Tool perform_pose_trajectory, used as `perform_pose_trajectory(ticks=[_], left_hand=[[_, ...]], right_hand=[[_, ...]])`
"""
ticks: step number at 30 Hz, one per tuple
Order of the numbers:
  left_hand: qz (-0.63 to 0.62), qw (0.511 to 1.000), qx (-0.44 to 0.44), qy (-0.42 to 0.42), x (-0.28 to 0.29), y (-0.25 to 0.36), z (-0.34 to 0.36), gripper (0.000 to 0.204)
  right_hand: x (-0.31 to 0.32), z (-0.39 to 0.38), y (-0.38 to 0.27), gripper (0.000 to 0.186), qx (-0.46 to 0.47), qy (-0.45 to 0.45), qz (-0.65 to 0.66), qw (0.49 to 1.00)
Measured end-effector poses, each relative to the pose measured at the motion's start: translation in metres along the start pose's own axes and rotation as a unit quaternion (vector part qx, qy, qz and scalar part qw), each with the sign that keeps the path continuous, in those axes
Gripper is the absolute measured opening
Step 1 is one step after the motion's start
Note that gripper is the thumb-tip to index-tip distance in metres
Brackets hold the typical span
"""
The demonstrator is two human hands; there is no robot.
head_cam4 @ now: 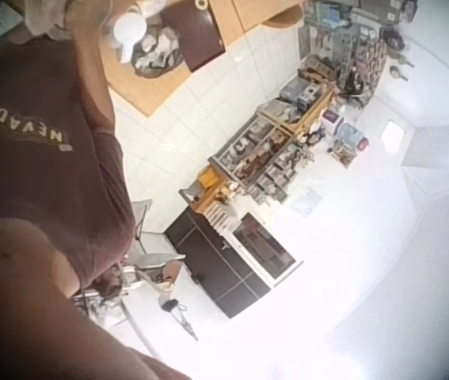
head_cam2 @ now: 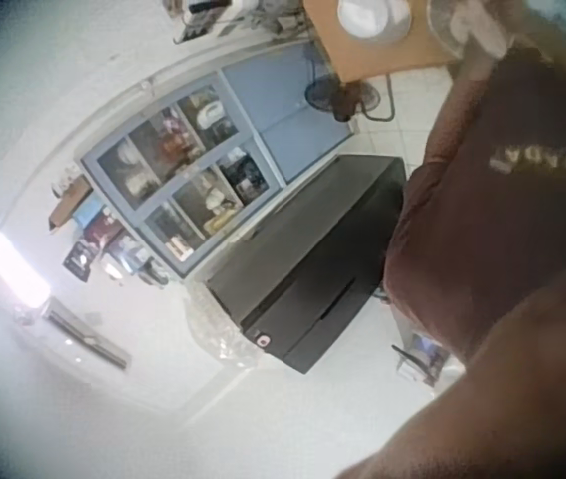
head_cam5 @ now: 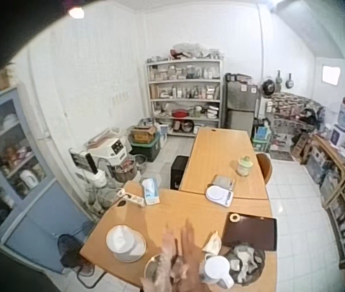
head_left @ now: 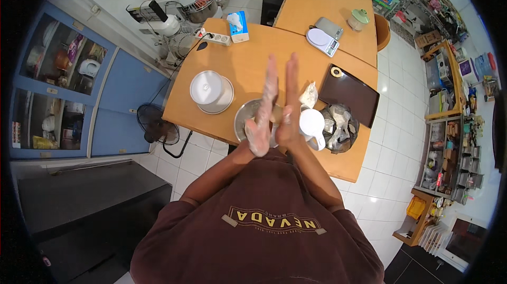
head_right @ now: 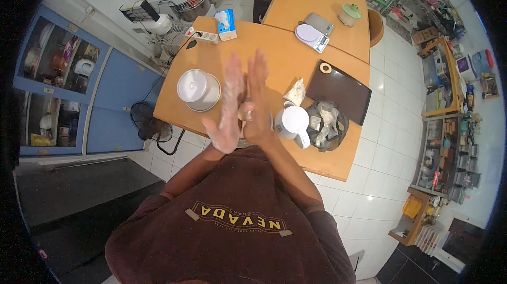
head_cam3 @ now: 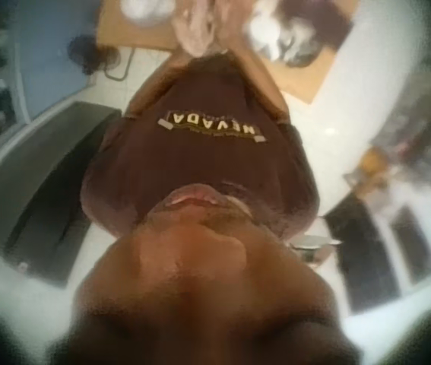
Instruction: The person breaks off pieces of dough from a bowl, rolls them into balls by hand, and shapes them into rings. The person then places the dough rings on a tray.
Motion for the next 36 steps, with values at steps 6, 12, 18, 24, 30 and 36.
perform_pose_trajectory(ticks=[6,12,18,24,30,36], left_hand=[[0.000,0.996,0.072,0.052,0.015,-0.033,-0.010,0.106],[-0.035,0.996,0.064,0.041,-0.004,-0.003,-0.006,0.112],[-0.072,0.984,0.131,0.100,0.029,-0.053,-0.031,0.103],[-0.026,0.994,0.067,0.087,0.003,-0.008,-0.003,0.108],[-0.024,0.991,0.115,0.066,0.014,-0.007,-0.012,0.103],[-0.120,0.983,0.110,0.079,0.004,0.002,-0.002,0.107]], right_hand=[[-0.013,-0.022,-0.016,0.091,0.035,-0.080,-0.025,0.996],[-0.003,-0.010,-0.002,0.092,-0.011,-0.039,-0.026,0.999],[-0.020,-0.018,-0.022,0.091,0.021,-0.074,-0.016,0.997],[-0.012,-0.020,0.010,0.090,-0.001,-0.034,-0.014,0.999],[-0.023,-0.018,0.000,0.088,0.116,-0.051,-0.014,0.992],[-0.016,-0.023,-0.003,0.090,-0.040,-0.047,-0.047,0.997]])
Point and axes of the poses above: each hand's wrist, its own z-axis towards the middle knuckle, its own x-axis out of the back of the hand, y = z × x, the point moved 1 cm from there along z, towards the middle knuckle, and after that the axes turned 13 degrees about y, right-handed, at the moved point
